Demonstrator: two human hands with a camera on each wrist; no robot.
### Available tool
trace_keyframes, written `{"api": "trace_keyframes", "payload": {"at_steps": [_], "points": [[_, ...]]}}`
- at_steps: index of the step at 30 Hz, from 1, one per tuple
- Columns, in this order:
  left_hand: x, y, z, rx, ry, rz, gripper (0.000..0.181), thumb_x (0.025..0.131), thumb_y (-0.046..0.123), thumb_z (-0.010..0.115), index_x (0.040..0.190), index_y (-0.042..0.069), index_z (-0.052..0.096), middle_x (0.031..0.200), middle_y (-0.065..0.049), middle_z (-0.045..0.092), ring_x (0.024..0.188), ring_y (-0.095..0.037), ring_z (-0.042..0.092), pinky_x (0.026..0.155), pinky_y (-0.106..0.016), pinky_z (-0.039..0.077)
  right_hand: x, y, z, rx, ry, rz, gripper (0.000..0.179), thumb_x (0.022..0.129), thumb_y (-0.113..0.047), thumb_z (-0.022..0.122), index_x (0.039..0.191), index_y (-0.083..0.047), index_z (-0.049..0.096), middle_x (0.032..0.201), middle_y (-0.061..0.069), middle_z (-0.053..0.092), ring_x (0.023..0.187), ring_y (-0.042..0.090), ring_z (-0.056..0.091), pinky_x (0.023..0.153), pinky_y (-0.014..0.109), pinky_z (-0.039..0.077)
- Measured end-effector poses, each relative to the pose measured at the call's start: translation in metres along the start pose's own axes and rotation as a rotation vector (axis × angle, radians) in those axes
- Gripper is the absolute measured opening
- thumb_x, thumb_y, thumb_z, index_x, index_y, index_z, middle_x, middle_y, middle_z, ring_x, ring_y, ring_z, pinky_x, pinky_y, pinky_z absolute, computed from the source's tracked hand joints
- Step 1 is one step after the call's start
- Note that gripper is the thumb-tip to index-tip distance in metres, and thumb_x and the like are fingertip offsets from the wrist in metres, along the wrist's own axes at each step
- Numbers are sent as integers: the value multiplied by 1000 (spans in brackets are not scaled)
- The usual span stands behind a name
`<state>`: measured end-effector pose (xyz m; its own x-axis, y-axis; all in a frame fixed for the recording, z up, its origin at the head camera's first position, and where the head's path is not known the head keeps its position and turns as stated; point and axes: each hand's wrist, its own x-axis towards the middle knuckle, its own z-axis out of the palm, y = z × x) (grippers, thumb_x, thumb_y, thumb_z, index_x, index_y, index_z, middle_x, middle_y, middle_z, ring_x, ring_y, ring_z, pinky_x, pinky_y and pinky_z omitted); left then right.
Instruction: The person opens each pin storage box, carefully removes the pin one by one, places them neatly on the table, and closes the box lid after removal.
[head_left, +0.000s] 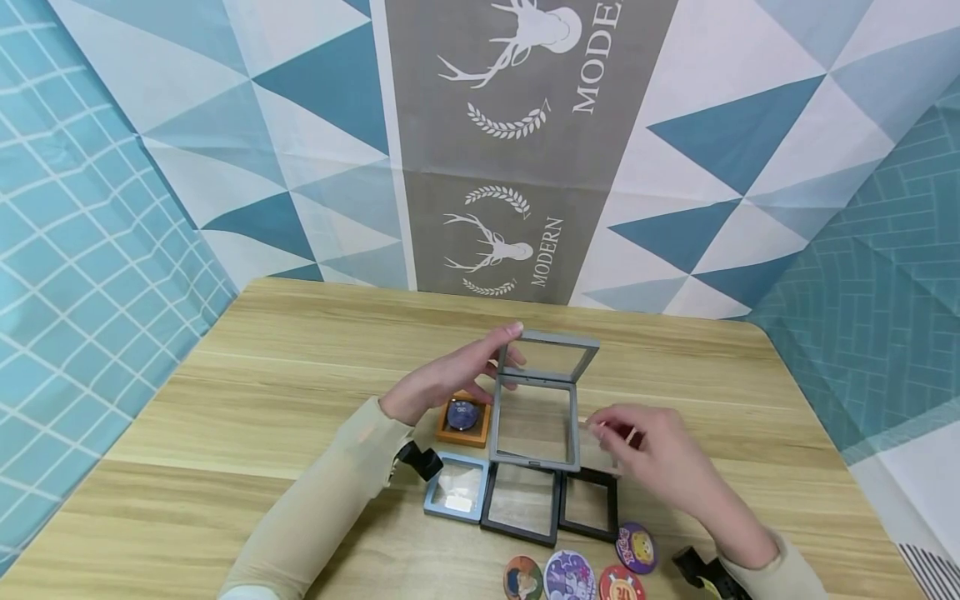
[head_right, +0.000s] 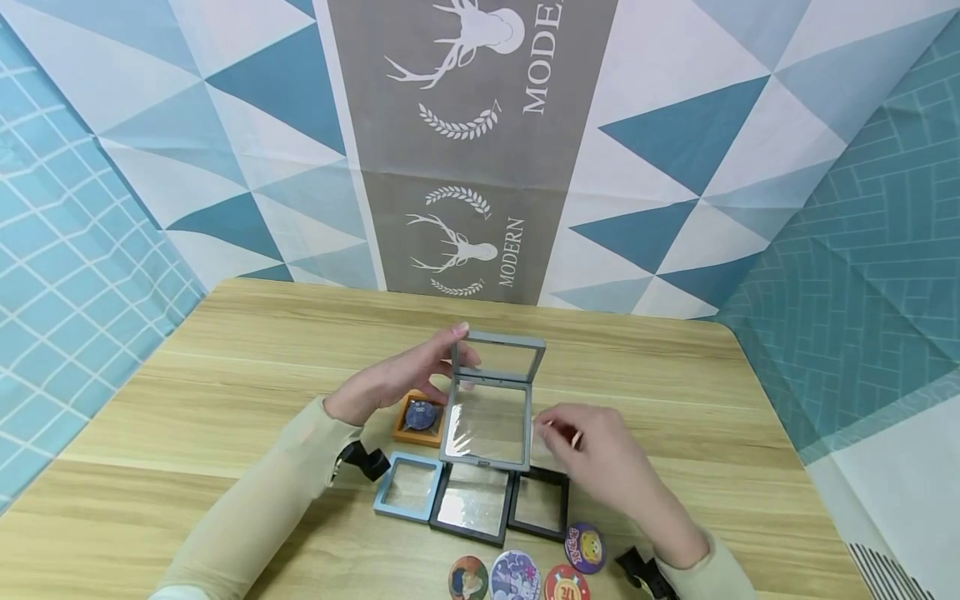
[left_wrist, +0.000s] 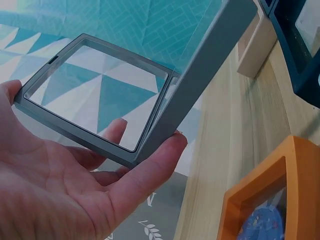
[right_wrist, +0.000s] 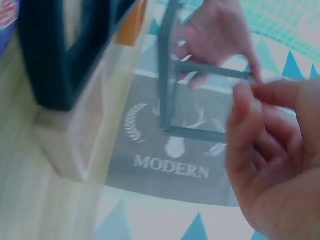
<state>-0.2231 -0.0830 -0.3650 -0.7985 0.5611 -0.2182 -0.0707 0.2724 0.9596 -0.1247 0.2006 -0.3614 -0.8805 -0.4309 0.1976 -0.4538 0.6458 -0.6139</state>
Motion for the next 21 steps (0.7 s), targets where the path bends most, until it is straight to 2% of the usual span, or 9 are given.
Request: {"api": "trace_keyframes", "payload": {"at_steps": [3, 5, 10, 13, 16, 21], "points": [[-3, 3, 2, 2, -17, 21, 77, 95, 73, 34, 124, 6, 58, 137, -14, 50, 118, -38, 57, 83, -47, 54, 5, 6, 3, 49, 125, 110, 6, 99, -13, 62, 104, -9, 65, 74, -5, 63, 62, 11, 59, 52, 26, 50], [-5, 6, 4, 3, -34, 33, 75, 95, 71, 35, 124, 6, 58, 138, -14, 49, 119, -37, 57, 83, -48, 54, 7, 9, 5, 111, 140, 185, 13, 101, -13, 59, 112, -6, 59, 79, 3, 66, 66, 18, 63, 53, 28, 52], [-9, 11, 8, 17, -75, 70, 72, 96, 67, 36, 126, 5, 57, 134, -10, 52, 121, -36, 55, 84, -48, 53, 12, 18, 11, 309, 73, 300, 37, 106, -16, 51, 140, -4, 43, 97, 15, 69, 82, 27, 69, 63, 32, 58], [-11, 12, 9, 17, -97, 91, 72, 96, 65, 37, 128, 4, 58, 128, -13, 55, 122, -36, 53, 86, -49, 53, 13, 22, 13, 433, 9, 336, 49, 107, -21, 47, 150, -5, 31, 100, 17, 68, 87, 26, 68, 68, 34, 59], [-11, 13, 10, 18, -123, 114, 72, 97, 62, 38, 129, 2, 59, 126, -18, 56, 122, -38, 50, 89, -51, 52, 13, 26, 13, 534, -50, 348, 55, 107, -19, 49, 154, -5, 24, 101, 20, 68, 88, 28, 68, 72, 36, 59], [-11, 12, 9, 25, -143, 134, 67, 96, 56, 43, 131, 0, 59, 130, -15, 56, 122, -33, 51, 91, -49, 52, 15, 30, 12, 647, -118, 314, 60, 104, -8, 52, 153, 1, 19, 105, 24, 69, 91, 31, 70, 76, 34, 58]]}}
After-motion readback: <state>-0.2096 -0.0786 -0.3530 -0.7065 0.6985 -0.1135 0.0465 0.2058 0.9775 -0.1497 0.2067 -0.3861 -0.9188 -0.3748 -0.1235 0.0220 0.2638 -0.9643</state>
